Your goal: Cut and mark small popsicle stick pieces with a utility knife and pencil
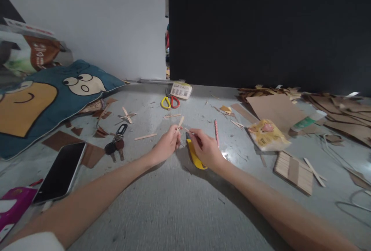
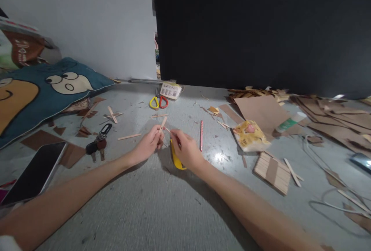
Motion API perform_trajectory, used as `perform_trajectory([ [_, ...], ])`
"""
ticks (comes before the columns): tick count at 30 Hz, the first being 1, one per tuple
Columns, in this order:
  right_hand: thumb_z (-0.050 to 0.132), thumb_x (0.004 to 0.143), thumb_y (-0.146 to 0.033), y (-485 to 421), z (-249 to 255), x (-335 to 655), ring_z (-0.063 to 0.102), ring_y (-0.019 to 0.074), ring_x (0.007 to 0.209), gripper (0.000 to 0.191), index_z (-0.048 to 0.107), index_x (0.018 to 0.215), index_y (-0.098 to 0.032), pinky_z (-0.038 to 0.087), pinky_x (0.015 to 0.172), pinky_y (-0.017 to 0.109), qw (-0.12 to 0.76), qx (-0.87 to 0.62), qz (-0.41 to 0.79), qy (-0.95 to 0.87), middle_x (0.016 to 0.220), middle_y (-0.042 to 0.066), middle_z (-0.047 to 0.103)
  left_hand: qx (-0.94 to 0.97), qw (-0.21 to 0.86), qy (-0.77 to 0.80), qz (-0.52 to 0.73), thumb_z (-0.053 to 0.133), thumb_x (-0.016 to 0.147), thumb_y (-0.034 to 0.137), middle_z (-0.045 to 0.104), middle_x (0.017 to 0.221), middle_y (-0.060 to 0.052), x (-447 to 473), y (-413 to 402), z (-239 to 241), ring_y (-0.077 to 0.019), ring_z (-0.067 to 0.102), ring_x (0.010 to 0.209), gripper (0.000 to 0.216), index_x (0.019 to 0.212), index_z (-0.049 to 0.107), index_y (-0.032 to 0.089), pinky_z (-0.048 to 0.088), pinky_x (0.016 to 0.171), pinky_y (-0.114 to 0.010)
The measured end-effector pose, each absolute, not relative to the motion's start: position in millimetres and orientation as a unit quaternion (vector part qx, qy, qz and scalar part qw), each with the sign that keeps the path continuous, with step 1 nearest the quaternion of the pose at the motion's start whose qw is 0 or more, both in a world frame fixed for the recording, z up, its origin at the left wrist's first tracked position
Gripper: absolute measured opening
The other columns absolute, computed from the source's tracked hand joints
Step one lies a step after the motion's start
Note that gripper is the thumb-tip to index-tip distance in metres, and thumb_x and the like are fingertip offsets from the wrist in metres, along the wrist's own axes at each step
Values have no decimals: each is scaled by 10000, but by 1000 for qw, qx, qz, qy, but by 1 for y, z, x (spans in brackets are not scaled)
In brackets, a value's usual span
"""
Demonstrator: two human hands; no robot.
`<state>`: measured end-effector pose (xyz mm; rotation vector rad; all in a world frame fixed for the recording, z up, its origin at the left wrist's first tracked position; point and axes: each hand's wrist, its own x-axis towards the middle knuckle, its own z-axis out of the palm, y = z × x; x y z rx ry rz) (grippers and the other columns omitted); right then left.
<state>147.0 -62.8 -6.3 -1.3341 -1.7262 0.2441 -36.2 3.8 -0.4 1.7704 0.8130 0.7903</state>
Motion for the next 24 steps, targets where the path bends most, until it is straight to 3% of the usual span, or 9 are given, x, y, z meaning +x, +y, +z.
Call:
perform_trajectory([
  [3,499,1045,-405,-67,-10,140,530,112,489,277,678,1038,-194,399,522,215,482,-528,115,-690,614,-33,607,763,464,333,302,339,1094,391,495,708,59,-36,0,0,-136,520,590,237,1118,505,223,429,603,-264],
  [8,545,1021,-437,-72,-5,139,400,93,441,288,669,918,-198,323,480,221,483,-555,159,-658,538,-78,470,780,436,348,282,328,1094,328,560,734,44,-35,-7,4,-143,556,619,230,1186,508,217,449,638,-278],
  [14,543,1008,-489,-73,1,140,409,108,438,331,672,899,-205,318,475,241,478,-567,208,-638,518,-64,498,782,433,368,257,357,1079,251,615,761,28,-34,-12,11,-148,589,640,268,1308,484,199,459,636,-271],
  [20,542,994,-447,-76,3,138,457,118,483,319,709,920,-185,321,479,240,476,-569,253,-621,569,-26,576,792,409,379,250,377,1069,231,659,822,8,-34,-14,11,-152,605,650,277,1317,497,206,457,646,-273],
  [24,529,981,-437,-77,9,135,526,132,547,365,715,812,-173,378,520,243,480,-562,287,-609,646,19,639,803,384,383,246,386,1068,237,662,803,1,-36,-15,11,-173,639,711,236,1257,527,214,468,690,-289],
])
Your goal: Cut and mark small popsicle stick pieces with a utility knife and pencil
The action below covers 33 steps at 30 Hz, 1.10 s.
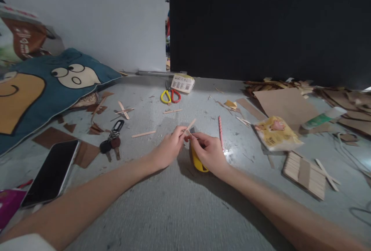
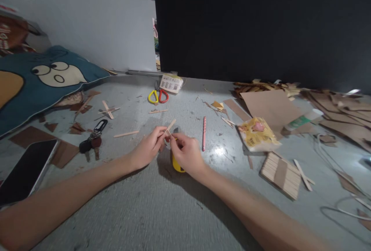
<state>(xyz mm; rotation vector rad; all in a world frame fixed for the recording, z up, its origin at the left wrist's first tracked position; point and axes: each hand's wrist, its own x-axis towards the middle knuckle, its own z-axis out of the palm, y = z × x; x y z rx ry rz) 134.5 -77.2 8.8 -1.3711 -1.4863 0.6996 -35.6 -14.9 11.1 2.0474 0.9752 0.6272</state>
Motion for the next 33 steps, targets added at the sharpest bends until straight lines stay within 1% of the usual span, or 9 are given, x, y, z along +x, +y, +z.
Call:
perform_trajectory([
  [5,537,960,-440,-76,13,134,561,153,606,384,709,742,-174,421,548,249,484,-558,312,-598,657,26,627,816,374,366,247,380,1066,232,670,810,-5,-37,-17,13,-177,654,729,257,1268,538,221,497,723,-297],
  [8,547,946,-446,-75,15,135,535,151,598,388,684,699,-180,390,521,244,476,-559,326,-596,623,17,580,823,374,345,254,385,1041,191,676,839,-12,-37,-17,13,-180,661,770,274,1253,556,216,512,778,-306],
  [11,545,924,-450,-74,18,137,458,131,561,384,661,672,-184,333,494,240,462,-556,344,-599,586,-6,501,826,375,337,252,370,1029,164,674,856,-11,-37,-15,12,-177,660,790,304,1253,566,223,510,805,-304],
  [16,511,883,-453,-70,26,139,291,101,525,352,629,678,-192,233,479,247,438,-551,380,-600,579,-44,368,819,381,349,248,363,1048,209,647,802,4,-36,-16,14,-166,619,709,266,1224,561,226,485,748,-298],
  [20,515,876,-465,-71,28,137,272,100,536,366,508,609,-215,229,487,253,452,-541,389,-593,577,-49,325,795,400,380,253,345,1070,255,613,711,24,-32,-22,11,-167,582,620,242,1242,510,212,446,650,-287],
  [22,514,880,-457,-72,28,135,286,103,546,376,466,593,-220,240,495,252,456,-541,386,-592,579,-45,329,791,403,386,251,336,1078,267,592,675,36,-32,-23,8,-168,572,597,242,1244,502,208,439,628,-284],
  [25,506,876,-429,-74,28,135,299,106,557,348,496,603,-212,240,503,253,450,-549,376,-596,589,-41,340,803,400,367,245,351,1068,250,587,677,38,-33,-23,7,-166,586,620,247,1233,531,211,456,646,-281],
  [29,508,854,-407,-71,31,140,278,101,552,333,492,585,-212,231,502,252,431,-545,376,-613,587,-46,316,821,390,343,236,370,1038,194,632,767,17,-36,-19,11,-166,628,708,290,1261,554,218,484,719,-283],
  [33,514,840,-378,-68,34,146,256,95,539,306,508,585,-209,206,490,250,408,-536,379,-634,574,-52,292,824,389,341,233,377,1024,172,634,767,18,-36,-18,14,-152,606,673,284,1230,569,214,462,692,-270],
])
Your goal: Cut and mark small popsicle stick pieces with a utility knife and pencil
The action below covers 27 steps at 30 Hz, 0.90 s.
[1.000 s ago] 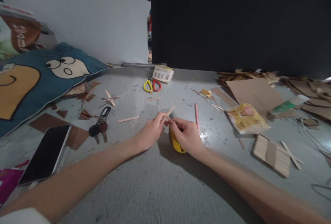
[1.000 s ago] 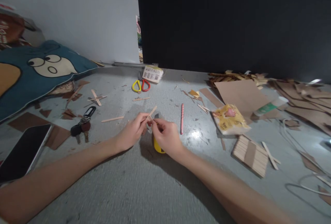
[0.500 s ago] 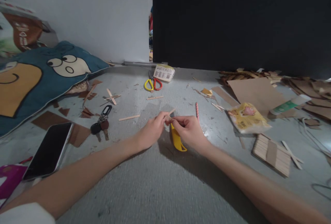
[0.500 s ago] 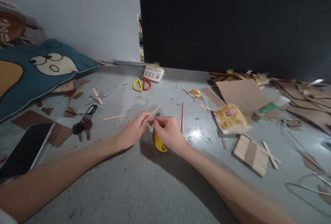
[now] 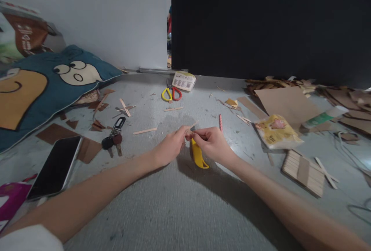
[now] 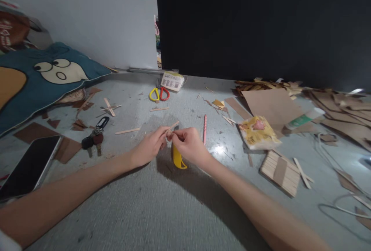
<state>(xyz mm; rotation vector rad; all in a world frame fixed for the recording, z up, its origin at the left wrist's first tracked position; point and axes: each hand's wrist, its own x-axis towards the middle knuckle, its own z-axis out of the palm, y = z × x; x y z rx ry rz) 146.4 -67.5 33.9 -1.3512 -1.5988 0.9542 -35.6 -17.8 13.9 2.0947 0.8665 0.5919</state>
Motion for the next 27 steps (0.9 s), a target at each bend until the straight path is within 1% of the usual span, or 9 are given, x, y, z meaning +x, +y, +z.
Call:
perform_trajectory([
  [5,503,837,-349,-66,42,153,211,92,533,284,512,591,-209,183,485,253,385,-525,375,-660,574,-59,254,811,415,328,250,354,1043,198,594,711,37,-36,-17,15,-137,564,611,286,1236,563,219,437,639,-253],
  [8,504,845,-339,-63,49,159,181,92,530,290,525,587,-208,165,477,258,360,-516,380,-678,565,-62,235,809,427,318,248,350,1064,240,565,670,45,-37,-17,15,-143,558,604,284,1252,562,217,442,641,-258],
  [11,505,846,-348,-62,51,160,165,93,528,304,507,573,-214,160,474,261,351,-515,385,-681,559,-65,225,809,427,324,242,349,1068,241,556,649,52,-37,-18,16,-146,557,596,284,1269,548,217,437,632,-259],
  [13,502,848,-352,-63,49,156,186,94,529,301,490,579,-217,172,480,261,364,-519,379,-674,564,-63,237,804,422,340,246,350,1067,230,554,636,57,-35,-21,15,-145,555,586,267,1259,534,219,429,619,-257],
  [16,493,859,-352,-69,42,146,256,97,535,298,474,594,-217,217,495,256,402,-524,359,-660,573,-53,299,796,417,352,263,345,1077,242,552,630,61,-33,-27,14,-144,557,580,240,1246,513,218,429,611,-255],
  [19,492,898,-363,-75,35,137,317,103,543,332,461,601,-219,264,510,252,436,-527,340,-645,573,-43,365,791,414,353,281,327,1090,270,574,668,49,-31,-32,12,-144,564,587,270,1294,492,206,423,598,-256],
  [21,496,921,-373,-77,33,134,334,105,541,357,452,601,-221,273,510,252,449,-533,330,-636,565,-42,380,792,410,352,285,320,1092,276,581,692,42,-32,-33,11,-144,561,592,298,1329,483,200,420,594,-258],
  [23,491,926,-363,-76,35,136,348,105,539,346,483,613,-216,278,511,253,444,-531,327,-643,568,-40,401,804,400,336,282,334,1076,252,568,696,45,-33,-32,11,-146,555,606,322,1353,491,203,433,618,-267],
  [27,496,884,-324,-71,42,144,325,97,519,294,498,613,-210,266,504,255,394,-519,331,-682,552,-47,387,822,389,307,280,351,1043,199,542,691,49,-33,-29,12,-155,563,644,380,1388,511,211,467,687,-288],
])
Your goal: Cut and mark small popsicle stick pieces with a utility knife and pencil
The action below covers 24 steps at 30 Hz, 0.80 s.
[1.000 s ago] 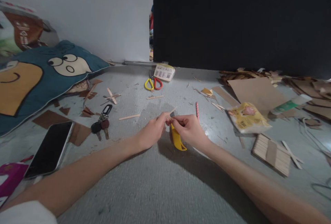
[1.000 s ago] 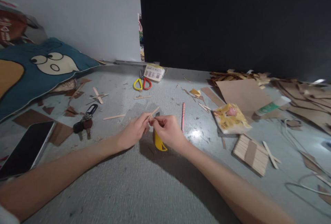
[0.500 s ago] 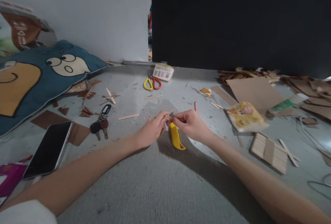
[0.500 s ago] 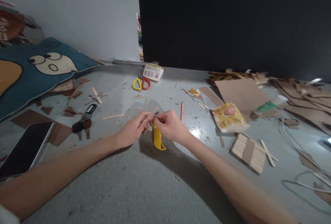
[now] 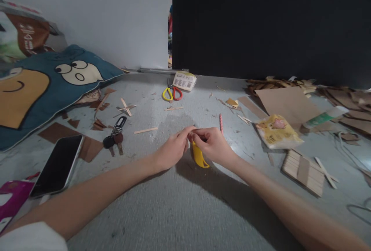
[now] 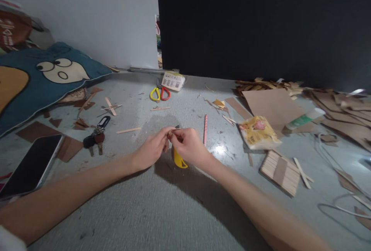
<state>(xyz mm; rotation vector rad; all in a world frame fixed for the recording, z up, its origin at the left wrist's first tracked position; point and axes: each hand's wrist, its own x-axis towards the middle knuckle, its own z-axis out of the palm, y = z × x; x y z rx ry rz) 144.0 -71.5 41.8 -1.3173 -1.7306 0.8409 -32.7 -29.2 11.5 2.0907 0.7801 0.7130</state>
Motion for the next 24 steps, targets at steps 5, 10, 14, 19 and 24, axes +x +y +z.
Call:
perform_trajectory([
  [5,482,895,-326,-68,44,146,413,112,560,282,612,687,-189,305,528,256,401,-539,322,-667,606,-16,522,788,411,342,305,326,1090,257,576,673,46,-30,-30,12,-154,588,617,389,1447,474,212,468,655,-279],
  [10,513,941,-375,-71,43,142,482,127,588,316,672,746,-184,338,547,267,397,-545,317,-667,667,21,639,792,396,344,312,349,1088,263,604,693,36,-30,-30,8,-157,618,644,384,1453,461,215,468,664,-280],
  [14,527,989,-496,-73,42,143,449,113,519,398,674,789,-185,311,511,270,404,-561,293,-660,609,4,618,789,384,352,325,371,1060,204,627,729,26,-31,-27,5,-157,617,637,344,1395,450,199,465,650,-278],
  [19,620,976,-492,-68,32,151,524,131,546,273,634,980,-219,399,552,256,495,-556,204,-636,602,-45,586,780,380,350,352,426,1057,236,629,715,23,-32,-25,6,-167,632,653,134,1174,481,202,475,647,-278],
  [24,561,1038,-472,-58,18,162,649,166,722,284,670,976,-217,500,690,301,497,-501,247,-664,812,40,716,779,396,340,347,442,1082,304,612,703,32,-32,-25,9,-146,603,618,126,1068,537,222,451,609,-254],
])
